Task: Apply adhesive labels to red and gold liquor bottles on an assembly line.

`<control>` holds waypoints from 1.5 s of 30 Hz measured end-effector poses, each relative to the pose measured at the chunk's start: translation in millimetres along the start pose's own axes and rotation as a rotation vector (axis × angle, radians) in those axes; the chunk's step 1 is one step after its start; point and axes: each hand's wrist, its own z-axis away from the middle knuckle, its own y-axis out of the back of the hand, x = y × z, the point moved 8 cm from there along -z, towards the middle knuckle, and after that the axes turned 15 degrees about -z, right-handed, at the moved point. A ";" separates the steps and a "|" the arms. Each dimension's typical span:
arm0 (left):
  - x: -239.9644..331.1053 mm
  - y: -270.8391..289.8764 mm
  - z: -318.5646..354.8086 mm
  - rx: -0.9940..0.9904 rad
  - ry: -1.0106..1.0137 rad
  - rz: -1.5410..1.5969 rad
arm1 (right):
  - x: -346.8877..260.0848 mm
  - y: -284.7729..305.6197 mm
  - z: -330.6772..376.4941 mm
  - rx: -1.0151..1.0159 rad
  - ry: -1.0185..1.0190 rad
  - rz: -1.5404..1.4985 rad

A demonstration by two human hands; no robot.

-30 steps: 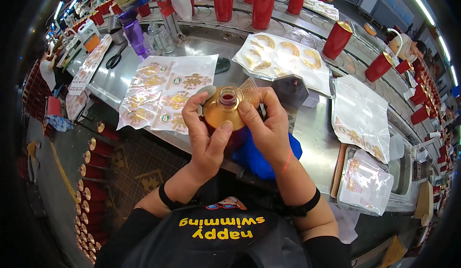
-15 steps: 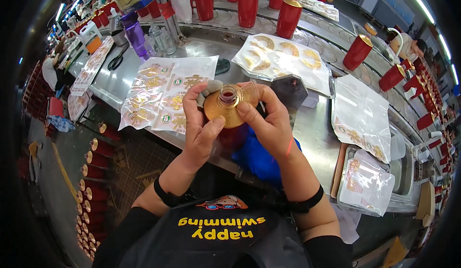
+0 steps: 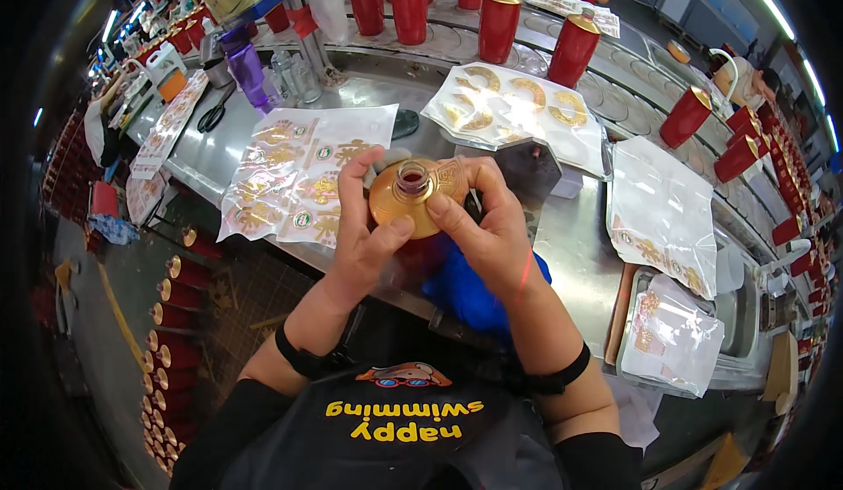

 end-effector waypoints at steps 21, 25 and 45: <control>-16.2 -4.7 11.5 0.063 0.160 0.079 | 22.8 13.8 -19.7 0.038 -0.178 -0.124; -24.2 5.0 -1.0 -0.069 0.154 0.140 | 18.9 -1.0 -10.4 -0.018 -0.245 -0.291; 1.6 2.7 9.4 -0.094 0.051 0.103 | -10.7 -10.9 24.8 -0.100 0.100 0.473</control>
